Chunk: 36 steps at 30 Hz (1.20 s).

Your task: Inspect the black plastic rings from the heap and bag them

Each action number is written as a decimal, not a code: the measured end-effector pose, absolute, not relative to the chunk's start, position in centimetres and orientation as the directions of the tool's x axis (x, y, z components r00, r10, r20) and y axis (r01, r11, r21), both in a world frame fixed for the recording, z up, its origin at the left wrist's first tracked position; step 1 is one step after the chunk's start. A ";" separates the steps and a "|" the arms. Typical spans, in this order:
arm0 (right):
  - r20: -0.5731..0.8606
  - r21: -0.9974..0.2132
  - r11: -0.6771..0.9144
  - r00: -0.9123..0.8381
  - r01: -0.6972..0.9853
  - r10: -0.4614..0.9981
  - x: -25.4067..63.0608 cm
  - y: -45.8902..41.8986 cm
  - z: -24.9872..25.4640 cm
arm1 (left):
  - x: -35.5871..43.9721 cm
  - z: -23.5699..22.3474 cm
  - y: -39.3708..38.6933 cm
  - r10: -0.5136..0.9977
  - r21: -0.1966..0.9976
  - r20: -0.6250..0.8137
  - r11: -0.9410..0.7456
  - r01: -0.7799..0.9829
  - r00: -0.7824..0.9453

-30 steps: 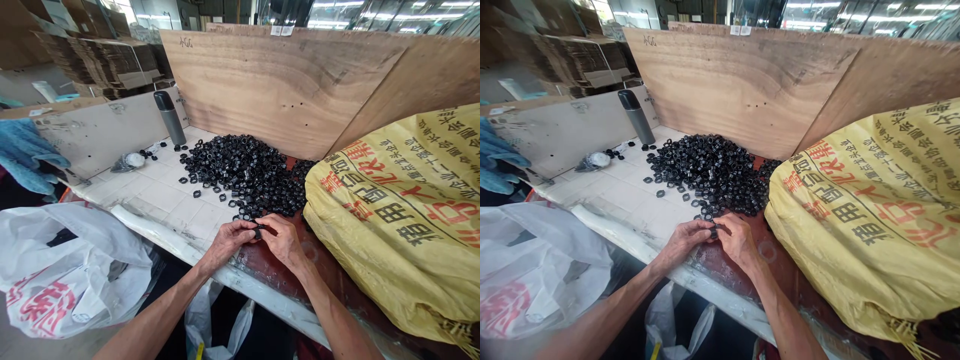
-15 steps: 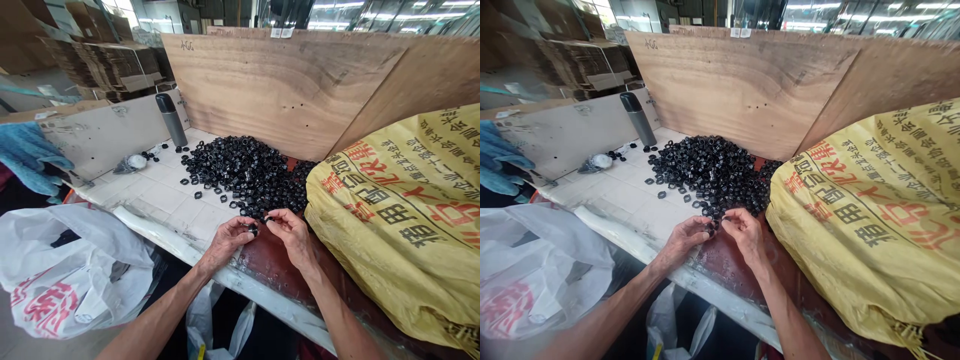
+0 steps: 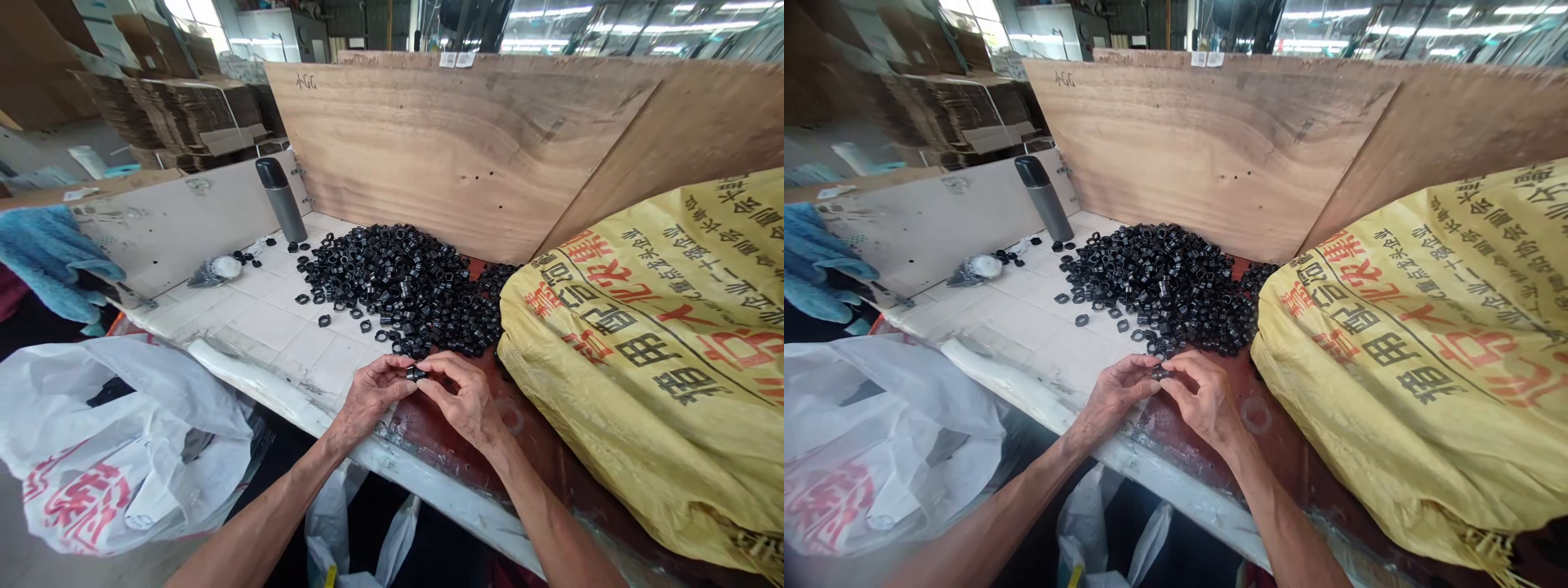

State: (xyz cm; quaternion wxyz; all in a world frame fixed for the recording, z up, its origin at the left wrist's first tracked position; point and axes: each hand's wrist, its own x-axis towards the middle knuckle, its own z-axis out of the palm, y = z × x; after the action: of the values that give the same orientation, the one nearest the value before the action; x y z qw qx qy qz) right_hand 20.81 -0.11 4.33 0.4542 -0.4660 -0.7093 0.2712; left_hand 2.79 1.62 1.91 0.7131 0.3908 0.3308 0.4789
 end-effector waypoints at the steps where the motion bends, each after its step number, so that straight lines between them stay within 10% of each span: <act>1: 0.403 -0.797 0.431 -0.159 0.424 0.901 20.8 -0.1 4.3 | 2.9 2.0 1.6 0.944 0.877 -0.099 0.233 -0.420 0.315; 36: 0.132 -0.976 0.138 -0.045 0.168 0.990 21.0 0.1 3.5 | 3.0 3.0 1.2 0.951 0.862 -0.078 0.215 -0.458 0.300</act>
State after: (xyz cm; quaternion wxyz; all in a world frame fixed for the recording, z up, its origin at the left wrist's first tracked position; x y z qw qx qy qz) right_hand 21.02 0.10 3.47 0.4797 -0.4974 -0.5820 0.4286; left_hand 2.98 1.22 3.03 0.7099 0.3823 0.3219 0.4962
